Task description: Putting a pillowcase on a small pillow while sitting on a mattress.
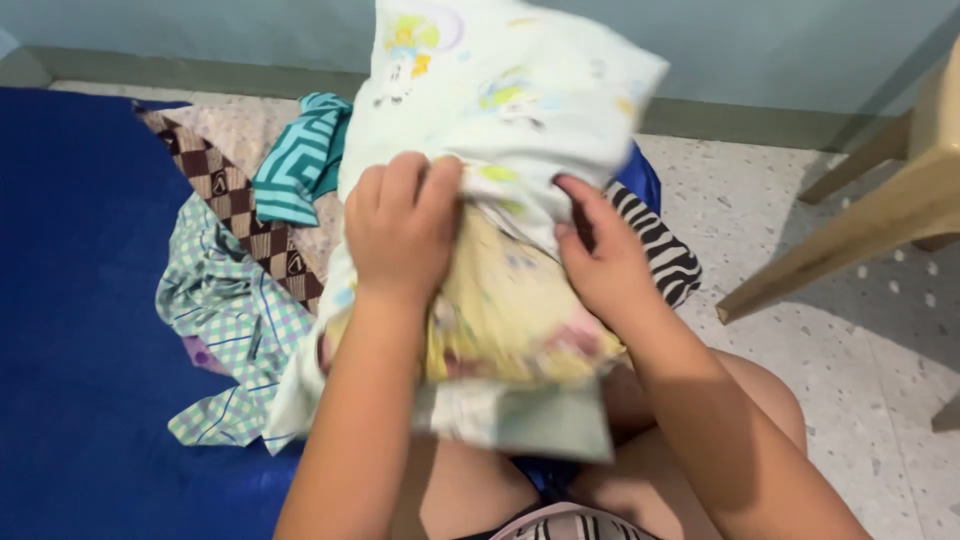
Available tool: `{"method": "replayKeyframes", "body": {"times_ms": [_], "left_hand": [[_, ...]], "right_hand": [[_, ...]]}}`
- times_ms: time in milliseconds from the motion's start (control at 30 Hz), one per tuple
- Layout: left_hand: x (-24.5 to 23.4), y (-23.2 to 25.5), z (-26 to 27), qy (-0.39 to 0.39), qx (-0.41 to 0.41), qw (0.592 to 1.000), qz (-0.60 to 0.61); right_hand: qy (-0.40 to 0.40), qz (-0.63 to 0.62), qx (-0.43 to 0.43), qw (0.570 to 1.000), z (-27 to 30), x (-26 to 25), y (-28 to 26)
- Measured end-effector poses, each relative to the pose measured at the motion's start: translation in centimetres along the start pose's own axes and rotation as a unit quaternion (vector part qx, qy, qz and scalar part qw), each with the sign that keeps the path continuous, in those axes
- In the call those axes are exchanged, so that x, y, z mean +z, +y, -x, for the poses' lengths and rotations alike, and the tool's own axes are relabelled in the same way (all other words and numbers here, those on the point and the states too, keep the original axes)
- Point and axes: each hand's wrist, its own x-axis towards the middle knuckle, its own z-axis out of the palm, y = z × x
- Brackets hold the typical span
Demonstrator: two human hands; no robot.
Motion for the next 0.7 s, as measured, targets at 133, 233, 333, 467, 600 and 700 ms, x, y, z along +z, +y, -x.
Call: {"method": "replayKeyframes", "body": {"times_ms": [133,233,333,467,600,700], "left_hand": [[9.7,-5.5,8.6,-0.213,-0.096,0.971,-0.056],[10.5,-4.5,10.4,-0.201,-0.096,0.975,-0.008],[9.7,-3.0,10.3,-0.193,-0.111,0.974,0.033],[8.2,0.4,8.9,-0.149,-0.089,0.985,-0.012],[5.8,7.6,10.0,-0.340,-0.025,0.928,0.148],[4.0,10.2,11.0,-0.219,-0.024,0.949,0.227]], "right_hand": [[-0.119,0.069,0.021,0.990,2.3,4.0,10.0],[-0.179,0.082,0.154,0.968,5.4,4.2,9.9],[-0.186,0.033,0.137,0.972,7.8,3.3,11.4],[-0.171,0.005,0.159,0.972,9.7,3.8,16.3],[-0.161,-0.188,0.236,0.940,10.7,5.7,19.6],[-0.163,-0.287,0.162,0.930,8.3,5.7,16.0]]}}
